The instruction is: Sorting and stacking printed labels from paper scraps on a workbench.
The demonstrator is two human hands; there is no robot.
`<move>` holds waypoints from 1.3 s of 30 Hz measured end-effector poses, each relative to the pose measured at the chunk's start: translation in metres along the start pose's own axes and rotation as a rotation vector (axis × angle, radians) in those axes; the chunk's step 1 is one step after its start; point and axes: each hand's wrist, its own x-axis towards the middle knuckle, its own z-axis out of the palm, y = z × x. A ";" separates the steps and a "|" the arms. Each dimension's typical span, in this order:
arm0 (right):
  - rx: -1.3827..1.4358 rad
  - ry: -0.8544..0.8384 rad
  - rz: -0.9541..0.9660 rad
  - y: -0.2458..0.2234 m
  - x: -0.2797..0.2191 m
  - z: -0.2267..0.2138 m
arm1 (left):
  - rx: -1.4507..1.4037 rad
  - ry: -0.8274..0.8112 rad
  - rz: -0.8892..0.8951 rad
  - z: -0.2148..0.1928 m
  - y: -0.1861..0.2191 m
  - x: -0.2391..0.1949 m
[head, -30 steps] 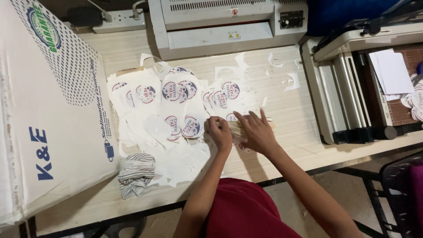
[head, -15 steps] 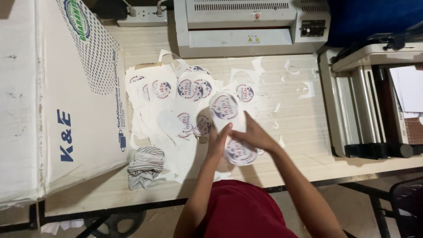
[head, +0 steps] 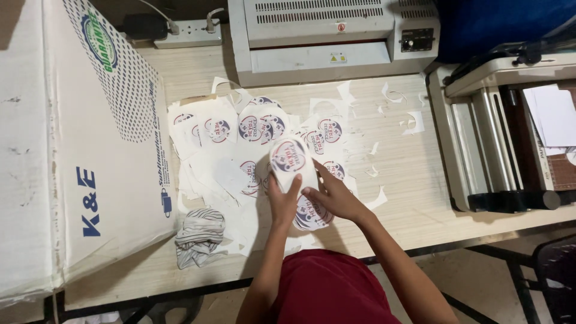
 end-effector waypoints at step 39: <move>-0.724 0.497 0.324 0.159 0.127 -0.127 | 0.095 0.169 -0.100 -0.062 0.018 0.010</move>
